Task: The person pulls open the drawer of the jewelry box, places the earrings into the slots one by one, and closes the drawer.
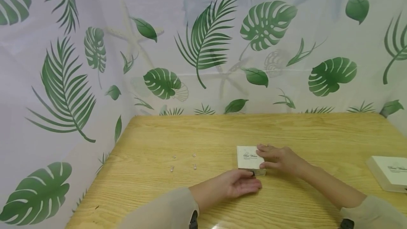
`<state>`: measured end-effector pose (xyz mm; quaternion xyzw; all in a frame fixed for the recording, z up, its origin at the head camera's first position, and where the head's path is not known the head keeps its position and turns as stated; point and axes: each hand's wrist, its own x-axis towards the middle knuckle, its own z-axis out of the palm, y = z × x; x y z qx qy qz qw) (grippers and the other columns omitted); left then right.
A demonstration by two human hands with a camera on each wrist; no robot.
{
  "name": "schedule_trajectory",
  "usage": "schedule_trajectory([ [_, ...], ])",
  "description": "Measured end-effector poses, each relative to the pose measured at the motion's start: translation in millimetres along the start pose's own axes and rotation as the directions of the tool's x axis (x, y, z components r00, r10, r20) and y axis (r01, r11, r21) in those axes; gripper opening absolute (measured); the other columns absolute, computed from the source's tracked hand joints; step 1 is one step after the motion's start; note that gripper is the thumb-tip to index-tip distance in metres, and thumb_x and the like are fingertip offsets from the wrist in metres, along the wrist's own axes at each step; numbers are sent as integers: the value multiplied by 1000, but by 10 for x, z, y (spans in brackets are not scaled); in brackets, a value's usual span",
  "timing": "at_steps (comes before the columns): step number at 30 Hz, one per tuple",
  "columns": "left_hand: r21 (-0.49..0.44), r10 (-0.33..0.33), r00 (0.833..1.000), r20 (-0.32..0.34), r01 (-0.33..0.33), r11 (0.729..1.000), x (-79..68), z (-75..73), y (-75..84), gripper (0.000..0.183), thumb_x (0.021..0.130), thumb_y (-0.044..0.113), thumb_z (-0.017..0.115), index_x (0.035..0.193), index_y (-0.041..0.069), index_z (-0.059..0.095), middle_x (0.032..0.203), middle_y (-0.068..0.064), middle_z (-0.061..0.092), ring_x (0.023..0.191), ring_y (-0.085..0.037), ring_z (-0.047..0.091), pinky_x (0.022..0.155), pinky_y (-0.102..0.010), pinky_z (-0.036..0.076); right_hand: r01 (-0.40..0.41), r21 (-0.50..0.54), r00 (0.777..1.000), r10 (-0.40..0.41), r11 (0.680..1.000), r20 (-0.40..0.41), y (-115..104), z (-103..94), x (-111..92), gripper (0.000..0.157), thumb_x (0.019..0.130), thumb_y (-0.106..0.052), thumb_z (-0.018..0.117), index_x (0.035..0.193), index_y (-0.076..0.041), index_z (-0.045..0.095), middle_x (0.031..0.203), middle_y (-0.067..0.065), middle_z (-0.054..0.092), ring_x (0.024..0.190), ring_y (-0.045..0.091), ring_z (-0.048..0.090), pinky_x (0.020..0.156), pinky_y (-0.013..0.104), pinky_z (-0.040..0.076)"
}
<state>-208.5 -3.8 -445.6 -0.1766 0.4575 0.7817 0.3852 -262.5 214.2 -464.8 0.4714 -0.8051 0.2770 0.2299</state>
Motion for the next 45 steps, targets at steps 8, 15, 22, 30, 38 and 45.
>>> schedule_trajectory([
  [8,-57,-35,999,-25,34,998,27,103,-69,29,98,4,46,115,-18,52,122,-34,54,121,-41,50,100,-42,44,-32,0,999,32,999,31,-40,3,-1,44,70,-22,80,107,1,70,110,24,64,94,40,64,95,5,30],
  [15,-57,-1,998,-63,-2,998,69,132,-85,27,99,6,45,114,-13,55,117,-31,60,117,-39,55,97,-41,47,-50,0,998,50,999,44,-78,-40,25,44,71,-18,80,108,3,69,111,25,63,96,40,63,96,6,31],
  [22,-25,21,998,-67,-22,999,68,117,-94,26,98,5,46,113,-13,57,112,-29,63,114,-39,57,95,-40,49,-89,-12,992,90,996,83,-93,-53,25,44,72,-18,79,108,4,68,113,24,62,99,40,62,90,30,49],
  [30,5,41,996,-74,-41,999,51,125,-95,26,98,5,46,113,-13,57,111,-28,63,113,-38,58,95,-40,49,-107,0,989,107,994,98,-104,-59,26,45,72,-17,79,108,7,67,113,26,62,98,45,61,79,52,50],
  [38,7,50,996,-73,-50,999,61,110,-105,26,98,4,45,114,-13,56,110,-28,64,113,-38,58,95,-41,49,-118,1,988,117,993,100,-109,-43,26,46,72,-17,78,109,8,67,114,26,61,99,47,60,79,53,50],
  [45,17,58,996,-64,-57,998,77,94,-123,25,98,4,46,113,-13,56,108,-27,65,112,-37,59,94,-41,49,-77,-34,995,79,996,67,-103,-29,25,45,71,-19,79,106,7,68,111,25,64,97,43,62,79,51,50],
])
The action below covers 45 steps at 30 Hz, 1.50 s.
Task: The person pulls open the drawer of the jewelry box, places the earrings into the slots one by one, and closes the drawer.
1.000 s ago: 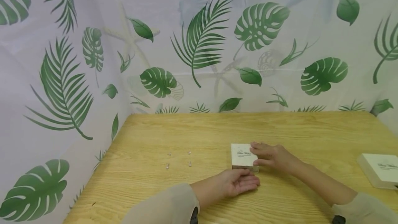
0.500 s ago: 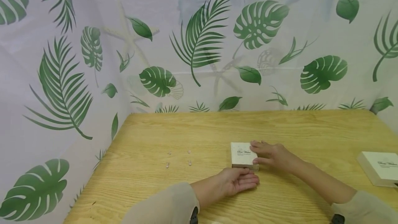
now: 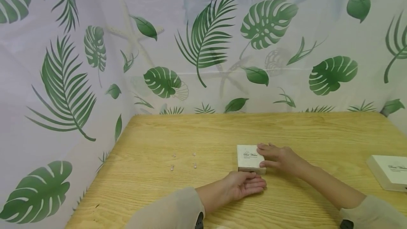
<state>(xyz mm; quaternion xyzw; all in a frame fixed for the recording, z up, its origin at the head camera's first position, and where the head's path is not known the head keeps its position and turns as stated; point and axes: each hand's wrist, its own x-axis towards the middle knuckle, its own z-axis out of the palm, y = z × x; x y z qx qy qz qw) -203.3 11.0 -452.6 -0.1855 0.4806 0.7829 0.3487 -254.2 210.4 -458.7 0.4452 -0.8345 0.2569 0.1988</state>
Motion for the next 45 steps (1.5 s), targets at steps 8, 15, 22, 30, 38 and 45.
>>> schedule_trajectory([
  [8,15,13,1000,-14,-13,1000,-12,7,-19,24,98,4,47,111,-12,57,105,-26,66,109,-37,61,91,-41,51,29,3,999,-29,1000,-28,25,16,-14,44,70,-19,79,105,6,69,111,24,64,97,41,62,88,36,49],
  [15,29,35,999,-16,-35,999,-20,24,-26,23,97,3,48,111,-12,57,104,-26,67,107,-38,62,90,-41,52,-35,17,999,35,999,15,1,-22,-9,44,73,-18,78,107,7,68,113,26,63,96,49,61,78,54,50],
  [22,48,61,998,-21,-60,997,-25,24,-48,23,96,2,48,110,-13,58,101,-26,67,104,-37,64,87,-41,53,27,-17,999,-28,999,-28,23,3,-13,43,69,-17,80,104,6,70,109,24,65,96,40,63,91,31,47],
  [30,84,89,996,-22,-86,993,-52,29,-66,24,96,3,47,110,-13,58,102,-26,67,103,-36,64,87,-40,53,-46,27,999,46,999,21,-31,-25,9,43,73,-14,78,108,8,67,114,26,63,101,44,60,83,52,48],
  [38,112,95,995,-39,-90,990,-62,39,-95,21,95,0,46,107,-13,58,99,-27,68,101,-38,65,85,-42,54,-116,45,992,113,992,64,-70,-50,8,44,74,-13,77,110,9,65,116,27,60,103,49,57,84,54,47],
  [45,135,114,993,-27,-109,985,-77,39,-125,22,95,0,46,107,-14,58,100,-28,67,100,-38,65,85,-42,54,-124,34,990,122,992,72,-66,-46,0,44,75,-14,76,111,8,65,117,26,61,103,49,58,83,54,48],
])
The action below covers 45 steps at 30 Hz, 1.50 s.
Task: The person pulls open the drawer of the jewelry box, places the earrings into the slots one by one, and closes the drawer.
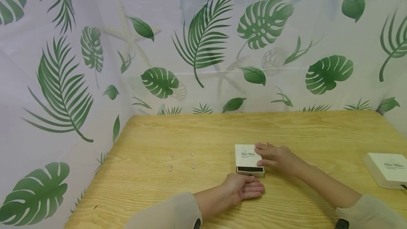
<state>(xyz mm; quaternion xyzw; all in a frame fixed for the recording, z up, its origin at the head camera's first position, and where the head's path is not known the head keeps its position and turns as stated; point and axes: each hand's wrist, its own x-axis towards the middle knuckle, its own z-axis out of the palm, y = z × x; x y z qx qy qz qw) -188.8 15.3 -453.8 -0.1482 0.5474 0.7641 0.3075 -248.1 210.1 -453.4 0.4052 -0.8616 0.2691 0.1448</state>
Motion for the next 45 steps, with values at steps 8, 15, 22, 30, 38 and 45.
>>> schedule_trajectory([
  [8,27,18,1000,-4,-18,999,-19,4,-10,21,95,0,46,106,-12,59,99,-27,68,98,-37,66,84,-43,54,2,-8,1000,-2,1000,-2,24,16,1,45,73,-14,78,110,8,66,117,25,61,102,49,58,83,54,48],
  [15,7,14,1000,-12,-14,1000,-57,16,-26,21,94,-2,46,105,-13,59,99,-29,67,98,-38,65,84,-45,54,7,-6,1000,-8,1000,-11,11,2,-1,44,73,-15,77,110,8,66,116,25,62,101,49,59,82,54,48],
  [22,11,8,1000,-14,-8,1000,-73,15,-59,22,94,-2,46,105,-13,61,97,-28,68,96,-39,66,83,-44,54,-2,-26,1000,2,1000,-13,7,3,-2,43,74,-16,77,109,7,67,115,24,63,99,51,59,82,54,49],
  [30,38,-9,1000,-7,9,999,-124,12,-88,22,94,0,48,104,-14,61,98,-28,68,97,-37,66,83,-43,54,-23,-20,1000,23,1000,7,-16,-11,-1,43,75,-16,76,110,7,66,117,24,62,102,52,56,84,55,47],
  [38,60,-17,1000,8,16,998,-166,18,-132,23,95,1,48,103,-16,62,98,-28,67,97,-37,66,84,-44,54,-39,-16,999,40,999,18,-19,-17,-13,43,76,-16,76,112,7,66,118,24,61,105,52,56,86,56,46],
  [45,96,-46,999,28,44,994,-214,2,-171,23,94,2,49,100,-15,63,98,-30,67,97,-36,66,84,-44,54,-5,-28,1000,5,1000,9,5,-3,-17,44,76,-18,75,111,7,66,118,24,62,105,50,57,86,55,46],
])
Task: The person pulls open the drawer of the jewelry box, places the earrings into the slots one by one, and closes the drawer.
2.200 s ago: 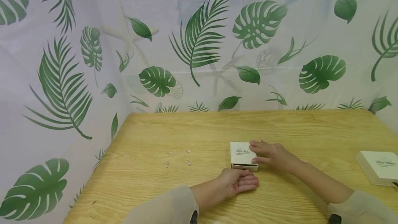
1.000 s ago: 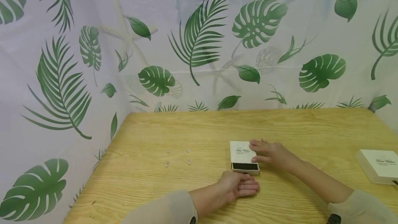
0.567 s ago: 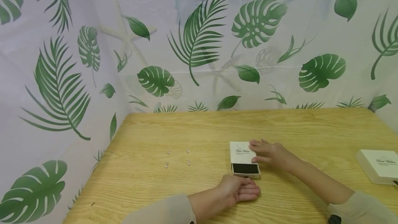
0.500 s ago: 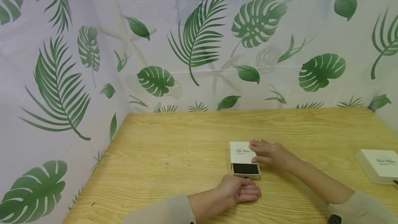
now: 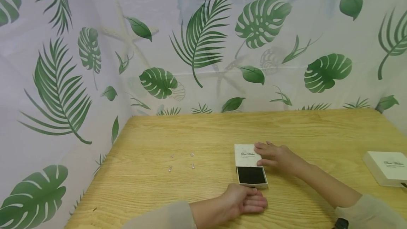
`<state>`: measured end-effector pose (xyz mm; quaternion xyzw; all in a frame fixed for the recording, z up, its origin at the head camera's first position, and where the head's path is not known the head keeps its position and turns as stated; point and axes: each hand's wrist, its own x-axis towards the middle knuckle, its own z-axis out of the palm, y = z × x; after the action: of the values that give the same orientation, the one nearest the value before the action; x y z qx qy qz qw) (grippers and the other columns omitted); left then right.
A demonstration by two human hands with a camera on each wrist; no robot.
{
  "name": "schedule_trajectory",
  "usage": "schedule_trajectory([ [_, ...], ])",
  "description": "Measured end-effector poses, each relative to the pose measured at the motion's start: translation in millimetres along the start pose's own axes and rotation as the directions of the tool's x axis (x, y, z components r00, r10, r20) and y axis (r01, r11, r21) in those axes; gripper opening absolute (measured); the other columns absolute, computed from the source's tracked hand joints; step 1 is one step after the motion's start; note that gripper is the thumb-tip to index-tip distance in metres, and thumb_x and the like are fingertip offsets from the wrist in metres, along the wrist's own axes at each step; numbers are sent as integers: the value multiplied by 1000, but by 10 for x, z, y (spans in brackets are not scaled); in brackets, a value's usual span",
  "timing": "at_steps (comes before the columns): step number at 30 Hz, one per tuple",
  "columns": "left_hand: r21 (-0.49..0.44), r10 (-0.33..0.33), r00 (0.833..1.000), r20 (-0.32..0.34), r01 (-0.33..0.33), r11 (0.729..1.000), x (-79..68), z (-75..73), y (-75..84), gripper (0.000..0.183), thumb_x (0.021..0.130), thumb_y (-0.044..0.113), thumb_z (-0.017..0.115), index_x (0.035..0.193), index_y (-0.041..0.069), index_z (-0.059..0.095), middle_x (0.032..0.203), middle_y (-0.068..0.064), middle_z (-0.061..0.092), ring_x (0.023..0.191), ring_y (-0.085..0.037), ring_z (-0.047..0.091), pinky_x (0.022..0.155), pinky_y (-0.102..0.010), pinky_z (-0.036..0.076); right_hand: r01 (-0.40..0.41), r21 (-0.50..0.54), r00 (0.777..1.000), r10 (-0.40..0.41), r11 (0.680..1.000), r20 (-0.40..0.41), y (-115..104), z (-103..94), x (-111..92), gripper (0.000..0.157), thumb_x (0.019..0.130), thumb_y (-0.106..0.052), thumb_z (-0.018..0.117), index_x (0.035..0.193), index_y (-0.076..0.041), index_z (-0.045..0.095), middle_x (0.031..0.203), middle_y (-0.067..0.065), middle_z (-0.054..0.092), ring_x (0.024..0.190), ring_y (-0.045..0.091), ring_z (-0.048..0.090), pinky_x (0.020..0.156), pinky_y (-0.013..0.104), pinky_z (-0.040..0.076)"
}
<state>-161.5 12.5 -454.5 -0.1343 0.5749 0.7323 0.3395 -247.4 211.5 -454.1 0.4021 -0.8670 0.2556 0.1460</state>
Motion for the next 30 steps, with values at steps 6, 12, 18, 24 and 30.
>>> schedule_trajectory([
  [6,25,-17,999,28,16,1000,-34,-39,-33,23,95,3,49,100,-14,63,98,-29,67,98,-35,66,85,-43,54,-16,2,1000,16,1000,7,1,28,-9,45,77,-18,75,113,7,65,119,24,61,107,49,56,88,54,44],
  [12,12,-37,999,38,36,999,-56,-59,-72,23,95,4,49,101,-14,63,100,-28,67,99,-34,66,86,-43,53,-66,19,997,65,998,49,-12,27,-22,45,79,-18,73,115,7,64,122,25,59,109,53,52,90,56,43],
  [18,17,-31,998,58,30,999,-75,-64,-99,24,95,4,49,101,-14,63,101,-28,67,100,-35,65,87,-43,53,-108,23,992,106,994,71,-13,21,-25,46,81,-19,72,118,7,62,125,25,57,112,54,50,91,56,42],
  [24,14,-24,998,60,23,1000,-70,-82,-109,24,95,4,49,102,-14,63,102,-28,67,100,-35,65,87,-43,53,-89,34,995,87,995,46,-9,39,-28,45,80,-18,73,116,7,63,123,25,57,109,54,52,88,56,44],
  [30,6,-11,999,53,10,1000,-53,-95,-125,24,95,5,49,102,-14,63,101,-27,67,100,-35,65,86,-44,53,-51,17,999,51,999,11,5,65,-27,44,77,-16,75,113,8,64,120,25,59,107,49,55,87,54,46],
])
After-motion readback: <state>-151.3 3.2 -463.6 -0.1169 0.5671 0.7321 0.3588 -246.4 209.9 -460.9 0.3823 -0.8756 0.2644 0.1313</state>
